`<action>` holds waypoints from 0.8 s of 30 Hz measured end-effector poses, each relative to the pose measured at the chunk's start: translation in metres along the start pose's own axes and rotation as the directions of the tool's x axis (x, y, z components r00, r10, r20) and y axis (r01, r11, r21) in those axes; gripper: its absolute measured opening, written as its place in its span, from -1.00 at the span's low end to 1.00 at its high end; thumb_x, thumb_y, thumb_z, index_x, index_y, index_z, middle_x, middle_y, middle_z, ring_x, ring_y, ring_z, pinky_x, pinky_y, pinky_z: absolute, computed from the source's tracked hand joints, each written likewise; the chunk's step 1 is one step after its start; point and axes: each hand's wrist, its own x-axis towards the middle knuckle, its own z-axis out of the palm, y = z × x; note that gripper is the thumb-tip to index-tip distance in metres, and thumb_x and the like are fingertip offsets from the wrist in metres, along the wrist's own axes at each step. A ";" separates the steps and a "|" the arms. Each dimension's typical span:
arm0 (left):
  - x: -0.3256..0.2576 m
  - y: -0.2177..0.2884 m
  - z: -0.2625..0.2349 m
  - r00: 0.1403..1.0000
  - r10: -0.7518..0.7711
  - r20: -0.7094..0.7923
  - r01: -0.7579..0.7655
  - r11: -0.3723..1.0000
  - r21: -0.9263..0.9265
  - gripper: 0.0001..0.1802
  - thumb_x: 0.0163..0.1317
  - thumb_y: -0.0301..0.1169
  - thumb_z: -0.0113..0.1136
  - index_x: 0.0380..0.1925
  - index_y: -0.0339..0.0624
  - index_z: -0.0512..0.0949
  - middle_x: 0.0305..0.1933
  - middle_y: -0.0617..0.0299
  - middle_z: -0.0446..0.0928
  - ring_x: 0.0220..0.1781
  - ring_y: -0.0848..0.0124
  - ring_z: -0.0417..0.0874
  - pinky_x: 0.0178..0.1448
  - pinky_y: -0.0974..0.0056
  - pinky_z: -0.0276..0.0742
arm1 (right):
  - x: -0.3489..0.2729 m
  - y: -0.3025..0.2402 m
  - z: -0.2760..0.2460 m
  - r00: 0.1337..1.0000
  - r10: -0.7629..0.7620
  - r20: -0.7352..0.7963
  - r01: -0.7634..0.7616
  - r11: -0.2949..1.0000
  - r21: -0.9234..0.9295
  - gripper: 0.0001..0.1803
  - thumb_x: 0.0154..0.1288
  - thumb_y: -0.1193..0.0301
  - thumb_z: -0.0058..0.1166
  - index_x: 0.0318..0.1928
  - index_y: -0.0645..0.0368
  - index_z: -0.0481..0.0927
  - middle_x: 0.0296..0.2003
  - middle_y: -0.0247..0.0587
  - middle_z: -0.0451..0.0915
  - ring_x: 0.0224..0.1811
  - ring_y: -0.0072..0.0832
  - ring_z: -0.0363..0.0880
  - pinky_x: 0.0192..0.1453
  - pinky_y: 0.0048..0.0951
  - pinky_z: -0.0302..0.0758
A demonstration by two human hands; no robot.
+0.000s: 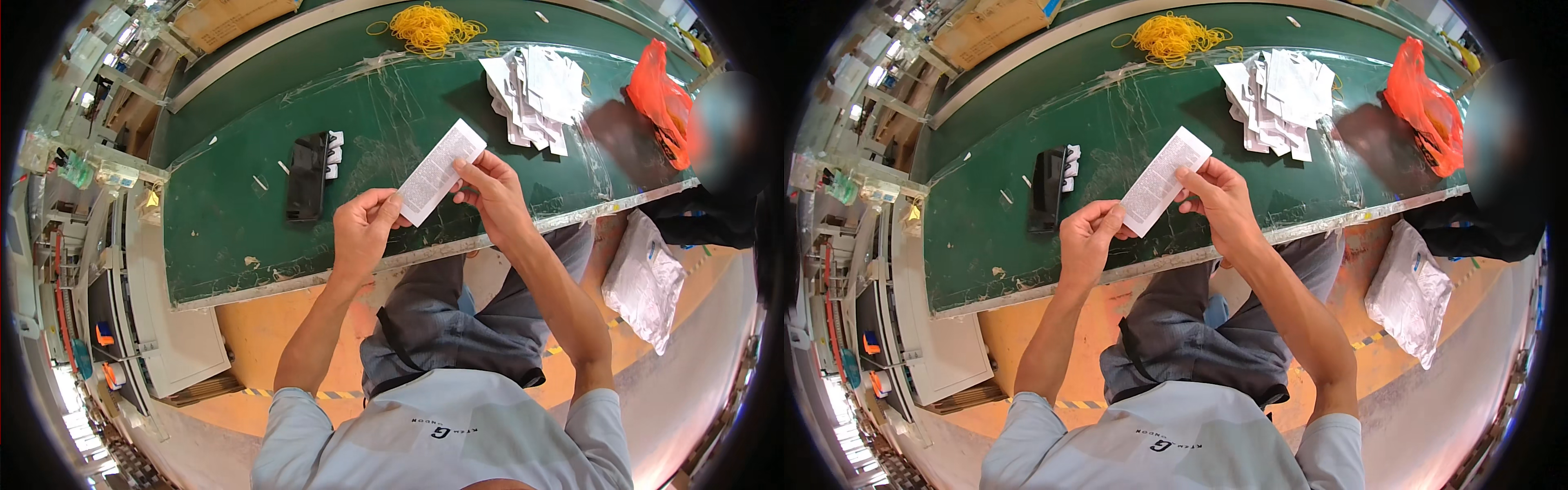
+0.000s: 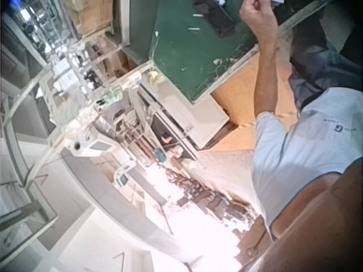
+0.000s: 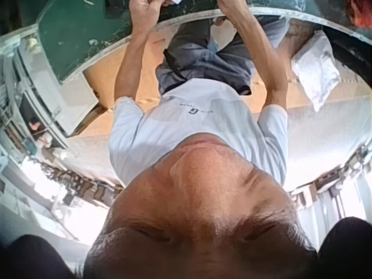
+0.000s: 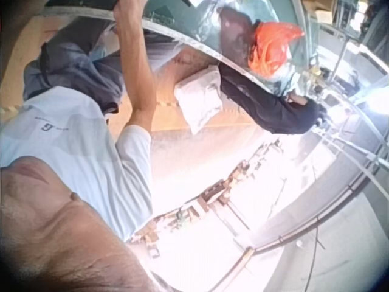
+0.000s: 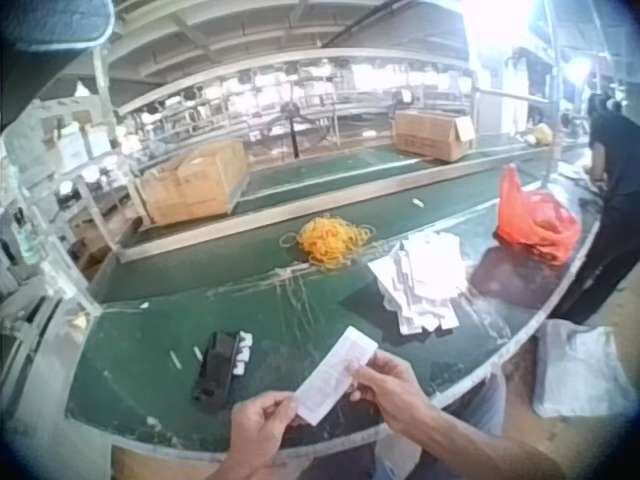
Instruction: Folding and assembling small white paper or cardboard components at a factory assembly line workbench.
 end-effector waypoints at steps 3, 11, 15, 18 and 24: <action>0.000 0.002 -0.006 0.998 -0.026 0.064 0.030 0.997 -0.070 -0.74 0.52 -0.46 0.22 0.08 -0.39 0.67 -0.12 0.14 0.77 -0.19 0.47 0.76 -0.02 0.34 0.68 | 0.002 -0.001 -0.002 1.000 -0.005 -0.005 0.005 1.000 -0.014 -0.87 0.46 0.40 0.29 -0.09 0.17 0.68 -0.30 -0.39 0.68 -0.31 -0.69 0.60 -0.26 -0.60 0.56; 0.015 0.009 -0.008 0.607 0.702 0.373 -0.699 0.247 0.671 -0.45 0.16 -0.65 0.37 0.17 0.02 0.67 0.26 0.09 0.61 0.32 0.11 0.61 0.31 0.07 0.54 | 0.008 -0.016 -0.010 0.966 0.165 0.197 -0.130 0.975 -0.179 -0.87 0.43 0.34 0.29 -0.20 0.12 0.70 -0.32 -0.41 0.69 -0.38 -0.67 0.60 -0.28 -0.58 0.53; 0.017 0.015 -0.012 0.384 0.706 0.595 -0.811 -0.051 0.584 -0.68 0.17 -0.47 0.40 -0.05 0.06 0.72 0.26 0.26 0.63 0.39 0.14 0.56 0.44 -0.01 0.44 | 0.019 -0.027 -0.011 0.870 0.298 0.392 -0.141 0.913 -0.381 -0.82 0.39 0.29 0.32 -0.22 0.14 0.72 -0.37 -0.42 0.67 -0.38 -0.65 0.61 -0.30 -0.54 0.52; 0.016 0.010 -0.012 0.349 0.675 0.650 -0.816 -0.122 0.565 -0.68 0.06 -0.50 0.49 -0.14 -0.01 0.73 0.11 0.27 0.69 0.24 0.19 0.65 0.38 -0.06 0.48 | 0.026 -0.031 -0.006 0.828 0.327 0.456 -0.015 0.825 -0.565 -0.78 0.32 0.31 0.36 -0.16 0.20 0.71 -0.35 -0.36 0.67 -0.32 -0.51 0.65 -0.27 -0.43 0.53; 0.011 -0.007 0.001 0.535 0.556 0.637 -0.713 -0.107 0.692 -0.81 0.05 -0.50 0.35 -0.28 -0.21 0.70 -0.26 0.26 0.60 -0.21 0.29 0.66 0.16 0.04 0.59 | -0.018 -0.034 -0.006 0.638 -0.465 0.614 0.691 -0.006 -0.723 -0.56 0.12 0.32 0.48 0.02 0.13 0.67 -0.09 -0.15 0.65 -0.02 -0.15 0.60 0.02 -0.20 0.54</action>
